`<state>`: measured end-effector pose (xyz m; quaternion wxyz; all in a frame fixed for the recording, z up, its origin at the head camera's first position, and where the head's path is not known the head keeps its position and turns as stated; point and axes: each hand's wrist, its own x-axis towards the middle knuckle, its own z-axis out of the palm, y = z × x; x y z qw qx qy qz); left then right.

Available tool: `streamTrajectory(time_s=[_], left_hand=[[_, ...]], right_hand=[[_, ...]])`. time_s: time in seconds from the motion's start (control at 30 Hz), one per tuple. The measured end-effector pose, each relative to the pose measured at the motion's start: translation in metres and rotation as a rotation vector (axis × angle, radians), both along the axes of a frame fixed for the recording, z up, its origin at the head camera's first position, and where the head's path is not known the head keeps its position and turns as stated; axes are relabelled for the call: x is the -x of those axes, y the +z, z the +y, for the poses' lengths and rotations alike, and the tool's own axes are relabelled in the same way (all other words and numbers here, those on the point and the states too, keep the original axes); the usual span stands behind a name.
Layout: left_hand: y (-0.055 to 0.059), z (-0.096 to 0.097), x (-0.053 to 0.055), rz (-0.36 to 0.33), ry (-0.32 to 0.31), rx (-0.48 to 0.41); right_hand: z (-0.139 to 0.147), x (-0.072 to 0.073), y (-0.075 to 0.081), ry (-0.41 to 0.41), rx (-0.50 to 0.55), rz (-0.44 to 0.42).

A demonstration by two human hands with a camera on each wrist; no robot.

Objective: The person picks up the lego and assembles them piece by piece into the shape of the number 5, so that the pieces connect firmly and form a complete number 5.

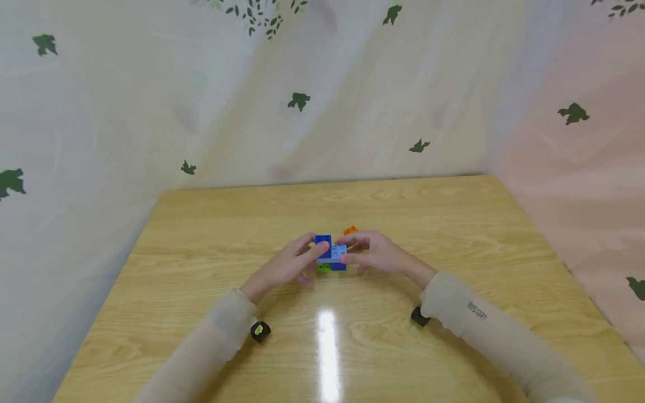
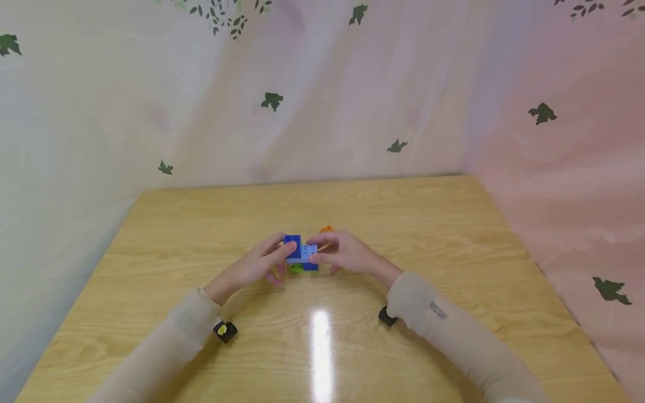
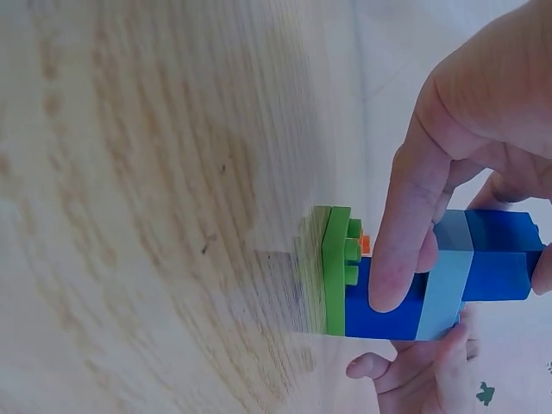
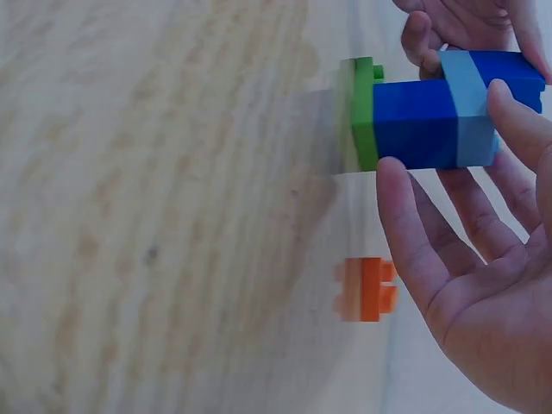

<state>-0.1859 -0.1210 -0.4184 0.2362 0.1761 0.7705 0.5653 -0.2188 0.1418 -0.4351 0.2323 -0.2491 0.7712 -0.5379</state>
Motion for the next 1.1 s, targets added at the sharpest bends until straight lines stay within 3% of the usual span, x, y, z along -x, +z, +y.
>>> streamTrajectory(time_s=[0.07,0.17,0.3,0.4,0.6,0.83,1.1], left_hand=[[0.0,-0.001,-0.001,0.004,0.001,0.008],[-0.002,-0.001,0.0,0.007,-0.003,0.025],[-0.004,-0.001,0.0,0.01,-0.004,0.045],[-0.005,-0.001,0.0,0.019,-0.004,0.058],[-0.004,-0.002,0.001,0.025,0.0,0.081],[-0.004,-0.002,0.0,0.004,-0.001,0.095],[-0.001,-0.003,-0.001,0.006,-0.012,0.089]], right_hand=[[0.004,0.001,0.004,-0.014,-0.022,0.032],[0.015,0.004,0.007,-0.101,-0.054,0.091],[0.034,0.013,0.002,-0.223,-0.118,0.13],[0.043,0.018,-0.005,-0.251,-0.215,0.13],[0.038,0.023,-0.01,-0.232,-0.348,0.11],[0.028,0.027,-0.01,-0.19,-0.394,0.091],[0.018,0.026,-0.01,-0.191,-0.466,0.14]])
